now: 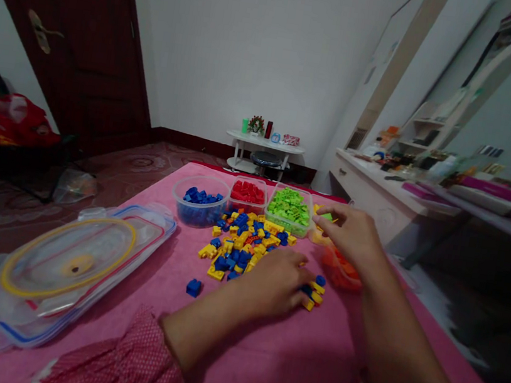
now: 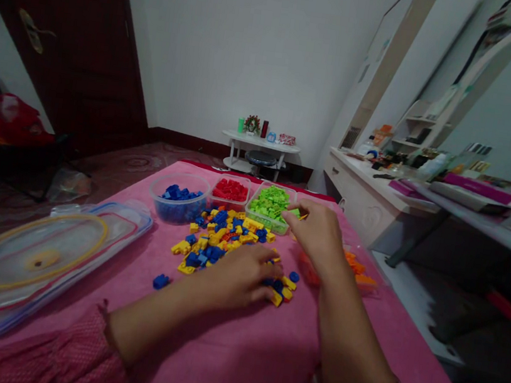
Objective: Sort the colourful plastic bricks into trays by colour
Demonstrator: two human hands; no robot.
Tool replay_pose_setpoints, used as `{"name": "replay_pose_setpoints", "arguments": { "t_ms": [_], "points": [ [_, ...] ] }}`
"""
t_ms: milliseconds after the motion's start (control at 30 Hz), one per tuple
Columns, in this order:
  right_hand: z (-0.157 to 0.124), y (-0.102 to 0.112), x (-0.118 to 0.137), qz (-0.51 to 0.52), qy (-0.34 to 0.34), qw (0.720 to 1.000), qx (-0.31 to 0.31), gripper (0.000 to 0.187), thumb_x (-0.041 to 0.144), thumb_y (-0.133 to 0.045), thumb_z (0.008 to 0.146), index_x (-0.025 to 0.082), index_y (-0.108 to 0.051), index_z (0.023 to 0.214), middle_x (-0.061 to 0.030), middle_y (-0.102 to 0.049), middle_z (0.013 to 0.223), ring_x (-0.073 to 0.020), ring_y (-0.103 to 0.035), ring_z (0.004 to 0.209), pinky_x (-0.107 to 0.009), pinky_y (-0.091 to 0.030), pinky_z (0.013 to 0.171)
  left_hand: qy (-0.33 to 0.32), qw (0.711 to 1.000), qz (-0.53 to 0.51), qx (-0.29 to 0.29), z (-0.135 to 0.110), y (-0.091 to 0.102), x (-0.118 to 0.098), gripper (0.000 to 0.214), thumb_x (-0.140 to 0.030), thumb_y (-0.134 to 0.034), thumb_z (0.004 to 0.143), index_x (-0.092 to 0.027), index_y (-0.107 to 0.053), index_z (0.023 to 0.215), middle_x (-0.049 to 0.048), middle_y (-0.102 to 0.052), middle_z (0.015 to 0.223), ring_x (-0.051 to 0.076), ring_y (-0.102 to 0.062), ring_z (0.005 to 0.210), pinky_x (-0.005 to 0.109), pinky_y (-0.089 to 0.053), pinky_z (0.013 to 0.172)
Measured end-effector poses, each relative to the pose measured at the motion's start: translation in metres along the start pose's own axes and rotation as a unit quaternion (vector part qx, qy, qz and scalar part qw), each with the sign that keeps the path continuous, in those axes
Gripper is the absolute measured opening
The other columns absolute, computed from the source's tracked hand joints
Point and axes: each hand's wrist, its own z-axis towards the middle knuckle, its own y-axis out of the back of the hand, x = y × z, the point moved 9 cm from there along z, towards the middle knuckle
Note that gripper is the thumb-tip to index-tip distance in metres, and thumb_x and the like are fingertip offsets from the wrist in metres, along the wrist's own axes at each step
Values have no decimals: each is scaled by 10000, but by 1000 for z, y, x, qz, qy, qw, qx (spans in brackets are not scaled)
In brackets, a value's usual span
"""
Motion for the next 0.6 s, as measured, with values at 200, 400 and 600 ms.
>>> {"name": "replay_pose_setpoints", "arguments": {
  "t_ms": [200, 400, 600],
  "points": [
    [-4, 17, 14, 31, 25, 996, -82, 268, 364, -589, 740, 173, -720, 874, -37, -668, 687, -148, -579, 586, -248, -401, 556, -70, 994, 77, 42, 17, -51, -44, 362, -451, -488, 823, -195, -619, 1043, 118, -541, 1125, 279, -455, 1090, 455, -347, 933],
    [-6, 8, 18, 56, 38, 994, -81, 263, 370, -584, 753, 176, -714, 873, -37, -663, 694, -141, -557, 567, -244, -393, 542, -28, 995, 95, 23, 35, -71, -33, 352, -388, -408, 872, -158, -609, 1048, 127, -575, 1018, 275, -510, 973, 473, -375, 865],
    [-7, 0, 24, 63, 40, 995, -66, 243, 346, -600, 735, 176, -712, 868, -27, -649, 651, -132, -532, 549, -243, -377, 540, -19, 990, 135, 29, 34, -45, -7, 229, -191, -460, 822, -123, -661, 907, 132, -606, 910, 265, -547, 893, 414, -422, 785]
  ]
}}
